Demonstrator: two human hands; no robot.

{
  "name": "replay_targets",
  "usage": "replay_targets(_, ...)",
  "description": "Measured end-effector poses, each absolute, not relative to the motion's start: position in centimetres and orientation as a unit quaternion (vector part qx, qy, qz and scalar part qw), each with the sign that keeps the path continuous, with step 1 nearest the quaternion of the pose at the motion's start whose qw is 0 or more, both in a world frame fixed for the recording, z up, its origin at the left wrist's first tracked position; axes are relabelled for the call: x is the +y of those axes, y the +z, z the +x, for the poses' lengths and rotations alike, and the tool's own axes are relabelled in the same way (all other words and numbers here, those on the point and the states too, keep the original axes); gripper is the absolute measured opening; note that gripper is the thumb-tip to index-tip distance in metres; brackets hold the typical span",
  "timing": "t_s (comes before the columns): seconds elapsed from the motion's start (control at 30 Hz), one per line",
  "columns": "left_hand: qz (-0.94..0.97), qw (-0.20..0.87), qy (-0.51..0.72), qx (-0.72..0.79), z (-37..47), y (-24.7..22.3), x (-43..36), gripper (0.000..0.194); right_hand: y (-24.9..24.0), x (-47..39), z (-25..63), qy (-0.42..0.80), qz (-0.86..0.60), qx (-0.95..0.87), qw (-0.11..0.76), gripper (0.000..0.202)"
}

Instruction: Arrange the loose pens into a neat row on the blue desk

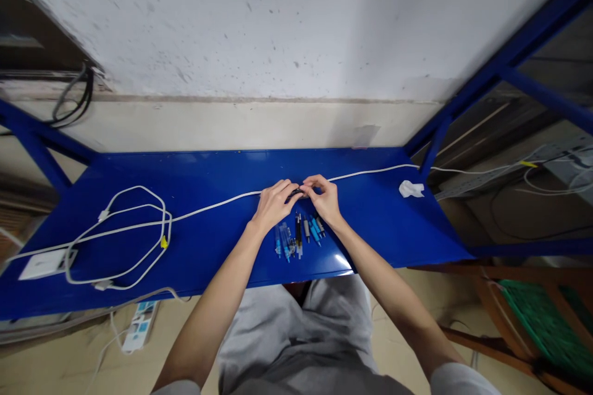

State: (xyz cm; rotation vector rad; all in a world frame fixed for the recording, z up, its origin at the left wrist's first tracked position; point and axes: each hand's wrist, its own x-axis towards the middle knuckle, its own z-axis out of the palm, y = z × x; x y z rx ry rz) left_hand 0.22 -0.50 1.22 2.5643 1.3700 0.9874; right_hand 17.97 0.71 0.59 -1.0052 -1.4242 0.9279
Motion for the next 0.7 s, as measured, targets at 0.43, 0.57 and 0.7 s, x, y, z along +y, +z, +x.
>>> replay_targets(0.43,0.817,0.006,0.342,0.465,0.4,0.8,-0.3,0.028,1.8,1.0,19.0,0.301,-0.438,-0.656,0.537,0.029)
replay_targets(0.57,0.81,0.0,0.341,0.476,0.0,0.9,-0.1,0.028,1.5,1.4,20.4,0.299,-0.469,-0.623,0.55,0.027)
replay_targets(0.7,0.785,0.007,0.37,0.498,-0.4,1.3,-0.1,0.028,0.9,0.6,22.7,0.372,-0.461,-0.638,0.492,0.024)
